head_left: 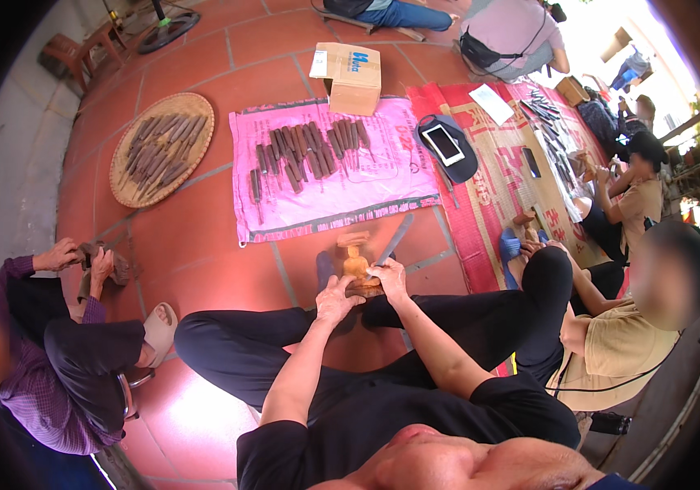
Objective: The person sits on the floor and carves a small wooden object using a knife. They hold the object in their left hand and use the knife in their right hand to shape it. The person occasionally rotates the object to work on different sides.
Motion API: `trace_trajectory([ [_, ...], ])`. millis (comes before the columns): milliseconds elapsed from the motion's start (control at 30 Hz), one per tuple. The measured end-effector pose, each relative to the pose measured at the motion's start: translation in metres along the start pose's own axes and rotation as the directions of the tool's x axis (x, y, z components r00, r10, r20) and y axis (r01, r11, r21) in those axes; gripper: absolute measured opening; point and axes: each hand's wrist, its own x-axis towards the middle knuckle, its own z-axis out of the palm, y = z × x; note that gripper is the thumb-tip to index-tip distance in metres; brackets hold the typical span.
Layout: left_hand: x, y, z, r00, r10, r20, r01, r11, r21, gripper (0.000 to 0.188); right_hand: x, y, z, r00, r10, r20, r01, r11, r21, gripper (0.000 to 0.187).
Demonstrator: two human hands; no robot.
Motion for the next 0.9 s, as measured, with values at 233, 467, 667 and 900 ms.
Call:
trace_trajectory([
  [233, -0.004, -0.001, 0.000, 1.000, 0.019, -0.014, -0.019, 1.000, 0.004, 0.059, -0.007, -0.014, -0.007, 0.984, 0.133, -0.119, -0.127, 0.990, 0.059, 0.010],
  [467, 0.000, 0.001, 0.001, 1.000, 0.009, -0.014, -0.009, 1.000, -0.002, 0.059, -0.011, -0.011, -0.011, 0.998, 0.064, 0.006, -0.064, 0.984, 0.168, 0.009],
  [667, 0.000, 0.000, 0.002, 1.000, 0.011, -0.009, -0.011, 1.000, 0.002, 0.059, -0.012, -0.018, -0.012, 0.989, 0.138, -0.054, -0.128, 0.979, 0.157, 0.009],
  [900, -0.001, 0.000, 0.002, 1.000, 0.023, -0.020, -0.023, 1.000, 0.002, 0.059, -0.009, -0.017, -0.014, 0.993, 0.114, -0.033, -0.110, 0.989, 0.097, 0.012],
])
